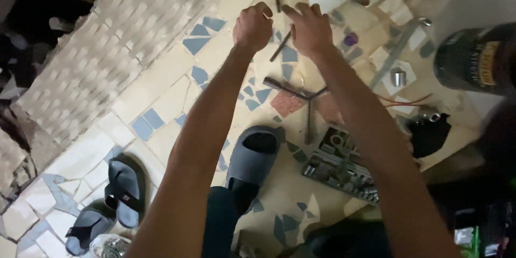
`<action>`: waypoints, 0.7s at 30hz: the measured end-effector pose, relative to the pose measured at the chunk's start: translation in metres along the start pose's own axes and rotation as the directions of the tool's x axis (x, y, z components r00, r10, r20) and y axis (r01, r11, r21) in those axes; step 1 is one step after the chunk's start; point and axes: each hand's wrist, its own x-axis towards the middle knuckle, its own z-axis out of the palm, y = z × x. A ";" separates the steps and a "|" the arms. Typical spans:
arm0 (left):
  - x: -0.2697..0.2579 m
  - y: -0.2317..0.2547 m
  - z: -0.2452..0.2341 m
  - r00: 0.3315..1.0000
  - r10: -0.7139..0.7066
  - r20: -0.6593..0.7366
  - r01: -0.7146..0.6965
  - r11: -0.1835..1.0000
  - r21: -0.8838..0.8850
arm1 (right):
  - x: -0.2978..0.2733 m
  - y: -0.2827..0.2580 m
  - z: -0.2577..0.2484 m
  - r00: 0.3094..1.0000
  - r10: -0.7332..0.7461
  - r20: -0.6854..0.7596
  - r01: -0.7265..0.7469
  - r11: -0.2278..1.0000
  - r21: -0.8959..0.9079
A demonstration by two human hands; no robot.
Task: Repairing or assembling small electronic components using various tools on the floor
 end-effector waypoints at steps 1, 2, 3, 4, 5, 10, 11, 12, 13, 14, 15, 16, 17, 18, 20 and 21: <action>0.001 -0.007 0.000 1.000 -0.012 0.003 0.012 1.000 -0.003 | 0.007 -0.003 0.008 1.000 -0.006 0.010 0.006 1.000 0.005; 0.001 -0.014 0.001 1.000 -0.009 -0.002 0.009 1.000 -0.010 | 0.013 -0.007 0.016 1.000 -0.017 -0.002 0.017 0.998 -0.068; 0.002 -0.020 0.003 1.000 -0.004 -0.008 0.004 1.000 -0.018 | 0.018 -0.008 0.023 0.999 -0.029 -0.014 0.027 0.990 -0.142; 0.001 -0.023 0.003 1.000 -0.014 -0.005 0.014 1.000 -0.021 | 0.020 -0.009 0.029 0.999 -0.033 -0.005 0.032 0.990 -0.138; 0.001 -0.025 0.002 0.999 -0.035 0.028 0.037 0.998 -0.047 | 0.023 -0.010 0.035 0.999 -0.031 -0.009 0.030 0.992 -0.125; 0.002 -0.041 0.018 0.999 0.023 0.037 -0.019 0.994 -0.109 | 0.028 -0.007 0.049 0.966 -0.147 -0.213 0.086 0.959 -0.269; 0.002 -0.042 0.024 0.998 0.063 -0.004 -0.063 0.992 -0.113 | 0.028 -0.002 0.053 0.952 -0.193 -0.235 0.111 0.939 -0.325; 0.003 -0.043 0.030 0.994 0.103 -0.044 -0.107 0.987 -0.116 | 0.027 0.003 0.056 0.937 -0.241 -0.254 0.132 0.916 -0.379; 0.002 -0.042 0.032 0.994 0.104 -0.044 -0.108 0.987 -0.117 | 0.027 0.005 0.062 0.937 -0.241 -0.254 0.132 0.915 -0.381; 0.000 -0.041 0.034 0.993 0.115 -0.007 -0.115 0.991 -0.068 | 0.027 0.008 0.067 0.932 -0.231 -0.279 0.108 0.912 -0.395; -0.002 -0.039 0.036 0.992 0.123 0.031 -0.123 0.992 -0.017 | 0.026 0.010 0.072 0.927 -0.221 -0.304 0.084 0.910 -0.406; -0.009 -0.036 0.037 0.992 0.123 0.033 -0.123 0.992 -0.018 | 0.025 0.010 0.075 0.927 -0.220 -0.303 0.084 0.910 -0.407; -0.014 -0.031 0.037 0.990 0.123 0.071 -0.122 0.992 -0.014 | 0.025 0.011 0.078 0.954 -0.157 -0.254 0.046 0.918 -0.394; -0.019 -0.026 0.037 0.987 0.122 0.109 -0.122 0.993 -0.010 | 0.025 0.013 0.080 0.975 -0.092 -0.204 0.007 0.924 -0.383; -0.020 -0.029 0.053 0.983 0.144 0.117 -0.152 0.986 0.063 | 0.022 0.015 0.084 0.972 -0.043 -0.230 -0.037 0.942 -0.333; -0.020 -0.028 0.061 0.979 0.166 0.122 -0.182 0.974 0.134 | 0.021 0.019 0.085 0.967 0.002 -0.256 -0.077 0.956 -0.282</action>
